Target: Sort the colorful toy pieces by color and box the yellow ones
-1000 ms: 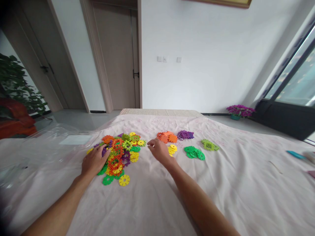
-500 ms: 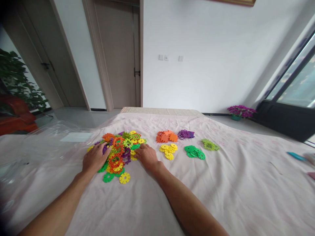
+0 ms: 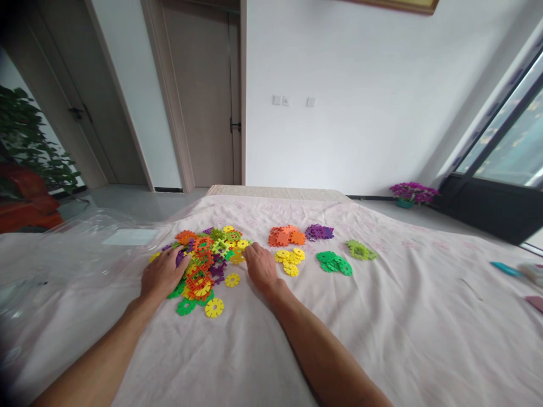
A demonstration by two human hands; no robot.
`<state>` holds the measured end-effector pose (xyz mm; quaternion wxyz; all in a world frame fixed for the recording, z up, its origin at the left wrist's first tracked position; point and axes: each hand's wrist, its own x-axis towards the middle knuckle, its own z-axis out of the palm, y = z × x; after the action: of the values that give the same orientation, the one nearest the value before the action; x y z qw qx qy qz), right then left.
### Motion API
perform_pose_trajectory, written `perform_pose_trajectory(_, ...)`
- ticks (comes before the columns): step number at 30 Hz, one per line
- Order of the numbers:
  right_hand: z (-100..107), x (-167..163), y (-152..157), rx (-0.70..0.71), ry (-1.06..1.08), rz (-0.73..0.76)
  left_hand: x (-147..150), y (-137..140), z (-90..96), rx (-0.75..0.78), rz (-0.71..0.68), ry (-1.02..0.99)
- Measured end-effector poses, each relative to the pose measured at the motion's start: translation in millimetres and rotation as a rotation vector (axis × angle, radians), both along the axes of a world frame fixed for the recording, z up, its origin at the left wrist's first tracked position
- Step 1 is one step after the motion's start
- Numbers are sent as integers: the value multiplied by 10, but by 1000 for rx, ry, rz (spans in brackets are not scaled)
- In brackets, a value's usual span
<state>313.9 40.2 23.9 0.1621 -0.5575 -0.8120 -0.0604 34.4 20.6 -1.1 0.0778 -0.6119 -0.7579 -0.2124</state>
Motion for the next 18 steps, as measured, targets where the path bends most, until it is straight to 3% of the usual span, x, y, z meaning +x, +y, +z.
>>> perform_pose_trajectory(8, 282, 476, 124, -58, 174, -112, -4, 1, 6, -2, -7, -8)
perform_pose_trajectory(13, 457, 880, 213, -197, 52, -200, -13, 7, -8, -5, -9, 5)
perform_pose_trajectory(18, 494, 1098, 191, -323, -26, -318, -21, 20, -33, -11, -6, 7)
